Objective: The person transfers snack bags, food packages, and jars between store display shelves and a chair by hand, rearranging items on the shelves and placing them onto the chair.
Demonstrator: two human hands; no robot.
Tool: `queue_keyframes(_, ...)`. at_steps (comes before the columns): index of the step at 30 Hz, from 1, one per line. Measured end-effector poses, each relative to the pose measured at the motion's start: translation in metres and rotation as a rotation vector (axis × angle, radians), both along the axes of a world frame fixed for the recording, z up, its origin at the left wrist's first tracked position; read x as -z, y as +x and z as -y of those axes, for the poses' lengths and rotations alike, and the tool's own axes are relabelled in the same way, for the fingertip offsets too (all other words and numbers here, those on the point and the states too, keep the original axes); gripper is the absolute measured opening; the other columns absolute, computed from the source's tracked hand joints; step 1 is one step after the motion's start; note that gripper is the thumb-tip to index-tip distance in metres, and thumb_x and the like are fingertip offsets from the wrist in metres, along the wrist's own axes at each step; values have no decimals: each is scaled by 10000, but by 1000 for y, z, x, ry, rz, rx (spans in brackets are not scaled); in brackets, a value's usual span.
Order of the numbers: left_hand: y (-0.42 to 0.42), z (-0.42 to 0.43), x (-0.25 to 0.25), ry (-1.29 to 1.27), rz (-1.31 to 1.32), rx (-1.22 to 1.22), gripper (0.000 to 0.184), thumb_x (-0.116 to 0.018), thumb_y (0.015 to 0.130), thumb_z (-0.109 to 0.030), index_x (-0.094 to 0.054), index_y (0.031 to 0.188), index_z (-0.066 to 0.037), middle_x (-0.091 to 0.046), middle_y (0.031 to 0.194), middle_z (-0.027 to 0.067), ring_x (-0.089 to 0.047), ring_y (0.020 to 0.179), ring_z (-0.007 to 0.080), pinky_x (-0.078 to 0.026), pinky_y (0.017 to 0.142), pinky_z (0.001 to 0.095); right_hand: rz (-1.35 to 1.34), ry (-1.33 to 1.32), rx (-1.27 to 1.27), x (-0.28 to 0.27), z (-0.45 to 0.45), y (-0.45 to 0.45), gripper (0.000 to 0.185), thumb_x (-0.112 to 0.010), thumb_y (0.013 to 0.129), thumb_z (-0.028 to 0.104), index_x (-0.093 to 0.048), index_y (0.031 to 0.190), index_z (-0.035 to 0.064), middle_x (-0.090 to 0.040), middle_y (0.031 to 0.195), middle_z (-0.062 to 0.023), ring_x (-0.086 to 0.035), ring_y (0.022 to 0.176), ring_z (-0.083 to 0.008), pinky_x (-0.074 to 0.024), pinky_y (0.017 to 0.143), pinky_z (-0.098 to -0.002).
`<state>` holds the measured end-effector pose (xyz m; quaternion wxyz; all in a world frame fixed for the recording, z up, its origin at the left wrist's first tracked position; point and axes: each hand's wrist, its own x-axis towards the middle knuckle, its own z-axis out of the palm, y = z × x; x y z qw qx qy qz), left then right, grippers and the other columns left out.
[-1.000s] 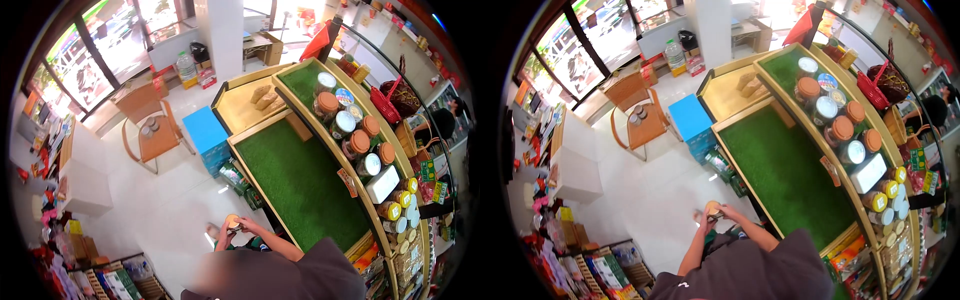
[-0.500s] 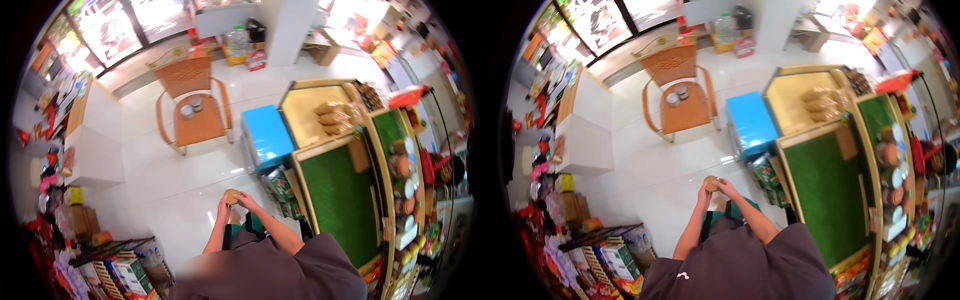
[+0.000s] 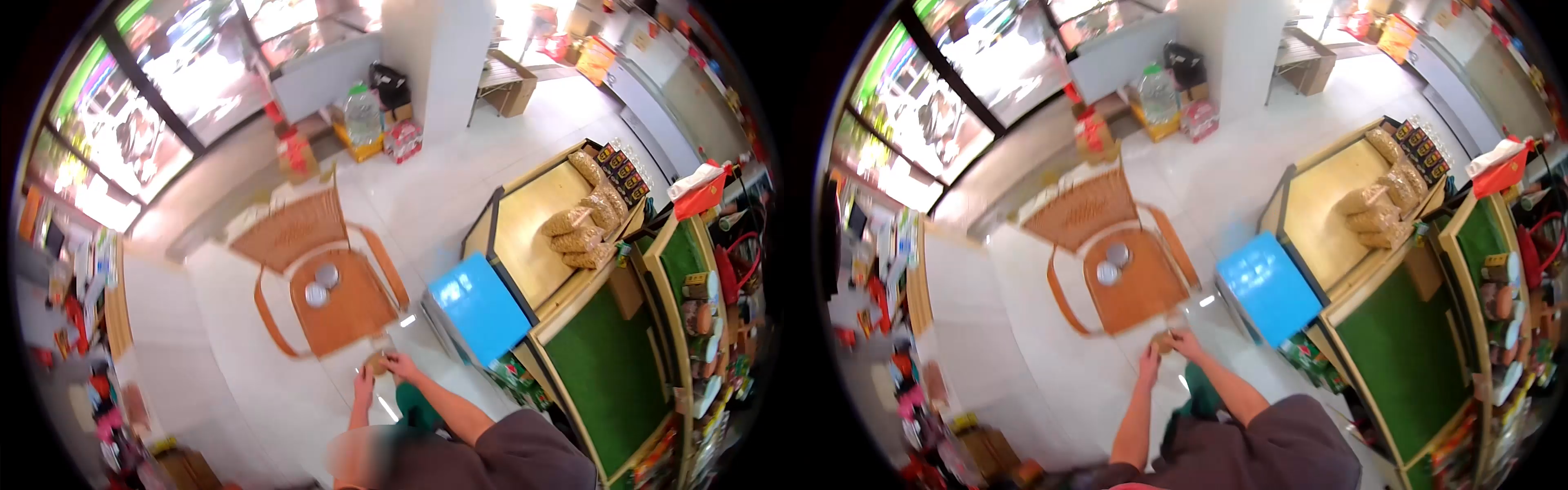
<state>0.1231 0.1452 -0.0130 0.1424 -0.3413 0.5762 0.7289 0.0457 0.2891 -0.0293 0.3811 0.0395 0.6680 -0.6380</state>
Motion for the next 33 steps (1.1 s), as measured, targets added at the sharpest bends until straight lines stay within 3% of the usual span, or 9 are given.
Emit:
queue_keyframes(3, -72, 41, 46, 2, 46, -6, 363, -526, 895, -269, -510, 1171, -33, -545, 830, -29, -427, 649, 21, -331, 532, 180, 34, -60, 160, 58, 47, -58, 410, -679, 784, 225, -582, 1111, -2, -628, 872, -26, -561, 806, -83, -457, 710, -215)
queue_keyframes(6, -120, 54, 72, 79, 74, -39, 319, -539, 891, -244, -521, 1110, -12, -502, 798, -13, -411, 632, 40, -354, 510, 189, -128, 303, 69, 76, 59, -105, 420, -678, 775, 168, -562, 1131, -22, -634, 918, -49, -567, 822, -104, -463, 724, -244)
queue_keyframes(8, -152, 66, 82, -17, 82, -125, 334, -527, 895, -218, -496, 1144, 4, -521, 843, 8, -458, 681, 64, -390, 559, 189, -100, 32, 287, 123, 84, -129, 467, -686, 755, 172, -541, 1154, -23, -645, 919, -61, -584, 831, -132, -466, 751, -272)
queue_keyframes(10, -170, 86, 112, 42, 89, -72, 367, -512, 899, -202, -456, 1189, 16, -526, 990, 47, -492, 822, 96, -421, 658, 196, -179, 148, 171, 147, 103, -158, 488, -675, 748, 182, -525, 1169, -14, -638, 924, -102, -591, 854, -164, -457, 785, -275)
queue_keyframes(13, -194, 99, 123, 9, 77, -120, 366, -507, 900, -191, -439, 1212, -12, -506, 1063, 60, -497, 889, 114, -427, 717, 208, -19, 256, -19, 93, 114, -203, 484, -650, 752, 173, -513, 1186, 9, -613, 950, -162, -594, 884, -215, -451, 810, -284)
queue_keyframes(19, -211, 134, 156, 53, 233, -68, 359, -510, 894, -166, -432, 1237, -97, -490, 1111, 32, -484, 952, 125, -426, 763, 234, -179, 232, 24, 131, 145, -213, 502, -624, 764, 166, -470, 1217, 17, -569, 1053, -204, -576, 942, -298, -450, 820, -342)
queue_keyframes(24, -220, 139, 132, 86, 455, 17, 523, -508, 886, -297, -291, 1339, -154, -409, 1230, 48, -425, 1081, 194, -383, 903, 375, -139, 161, 179, 108, 149, -207, 489, -633, 765, 173, -478, 1201, 14, -578, 1081, -166, -569, 966, -269, -443, 843, -332)
queue_keyframes(28, -213, 148, 101, 108, 498, -111, 529, -506, 860, -338, -308, 1307, -136, -411, 1193, 37, -443, 1058, 181, -380, 852, 327, 138, 249, 501, 79, 142, -200, 421, -636, 776, 186, -526, 1146, 17, -606, 1024, -108, -570, 906, -191, -448, 796, -313)
queue_keyframes(33, -181, 175, 69, 19, 431, 196, 536, -481, 865, -386, -325, 1331, -173, -456, 1190, 32, -461, 1052, 193, -392, 830, 356, 215, 95, 641, 110, 101, -136, 398, -646, 755, 180, -569, 1105, 7, -630, 899, -63, -567, 778, -125, -457, 654, -278)
